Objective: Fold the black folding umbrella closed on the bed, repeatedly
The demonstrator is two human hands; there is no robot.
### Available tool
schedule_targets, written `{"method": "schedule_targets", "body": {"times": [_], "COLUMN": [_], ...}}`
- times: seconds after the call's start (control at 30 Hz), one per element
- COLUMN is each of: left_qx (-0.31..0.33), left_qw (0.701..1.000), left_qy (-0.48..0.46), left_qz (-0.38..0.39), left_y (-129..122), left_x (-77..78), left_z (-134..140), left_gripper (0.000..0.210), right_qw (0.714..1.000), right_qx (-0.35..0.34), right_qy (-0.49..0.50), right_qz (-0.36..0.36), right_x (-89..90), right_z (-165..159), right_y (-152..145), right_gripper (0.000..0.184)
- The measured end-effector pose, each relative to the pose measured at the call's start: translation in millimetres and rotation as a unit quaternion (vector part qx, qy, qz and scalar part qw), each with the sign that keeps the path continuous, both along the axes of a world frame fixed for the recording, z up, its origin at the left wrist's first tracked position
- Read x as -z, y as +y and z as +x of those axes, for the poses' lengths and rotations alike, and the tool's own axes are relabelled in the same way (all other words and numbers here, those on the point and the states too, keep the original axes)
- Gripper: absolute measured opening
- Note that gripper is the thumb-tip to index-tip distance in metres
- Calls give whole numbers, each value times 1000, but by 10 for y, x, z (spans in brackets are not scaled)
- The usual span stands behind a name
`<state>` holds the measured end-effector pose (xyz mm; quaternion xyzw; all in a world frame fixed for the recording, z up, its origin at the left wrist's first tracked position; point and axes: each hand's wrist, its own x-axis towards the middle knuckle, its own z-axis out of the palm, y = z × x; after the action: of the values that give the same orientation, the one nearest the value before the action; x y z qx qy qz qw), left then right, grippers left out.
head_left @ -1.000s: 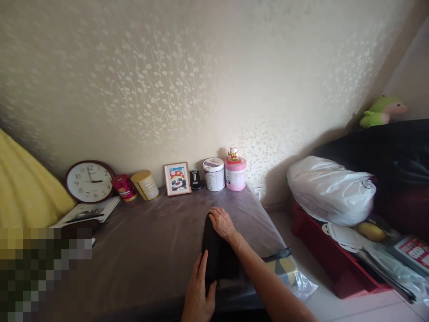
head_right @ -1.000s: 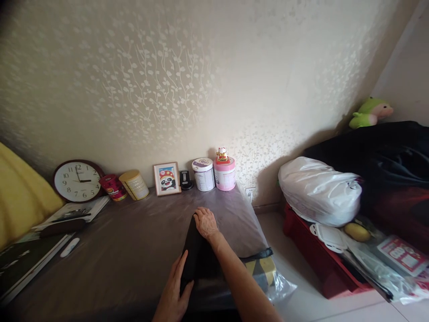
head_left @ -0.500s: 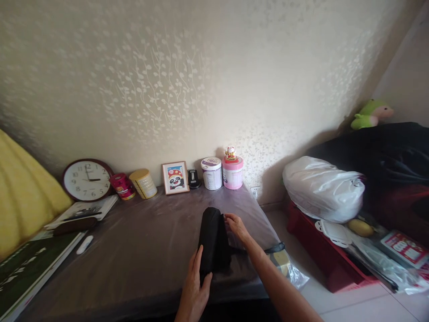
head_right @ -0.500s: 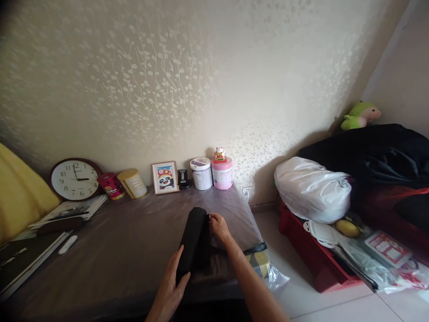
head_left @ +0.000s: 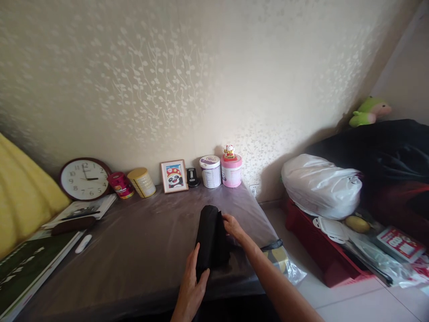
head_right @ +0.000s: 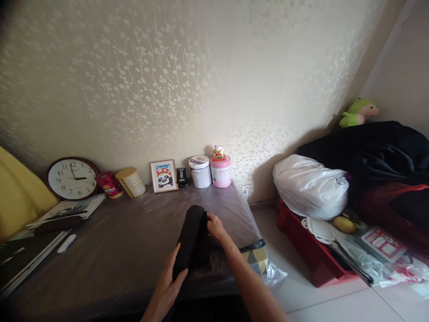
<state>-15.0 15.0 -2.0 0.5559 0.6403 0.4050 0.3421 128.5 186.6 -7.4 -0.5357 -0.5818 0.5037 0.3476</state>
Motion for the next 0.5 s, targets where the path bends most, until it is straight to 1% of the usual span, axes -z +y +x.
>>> {"method": "schedule_targets", "body": {"times": [0.13, 0.23, 0.37, 0.5], "left_qx": [3, -3, -3, 3], "left_qw": [1000, 1000, 1000, 995], "left_qy": [-13, -10, 23, 94], "left_qz": [-7, -2, 6, 32], "left_y": [0, -1, 2, 13], "left_x": [-6, -2, 45, 119], "left_z": [5, 10, 23, 73], "left_gripper": [58, 58, 57, 58], "right_qw": [999, 1000, 998, 990], "right_qx": [1, 15, 35, 71], "right_qy": [18, 5, -44, -100], "right_qz": [-27, -24, 12, 64], "right_x": [16, 44, 69, 42], "right_z": [-58, -101, -152, -234], "right_y": [8, 33, 59, 12], "right_gripper": [33, 30, 24, 25]}}
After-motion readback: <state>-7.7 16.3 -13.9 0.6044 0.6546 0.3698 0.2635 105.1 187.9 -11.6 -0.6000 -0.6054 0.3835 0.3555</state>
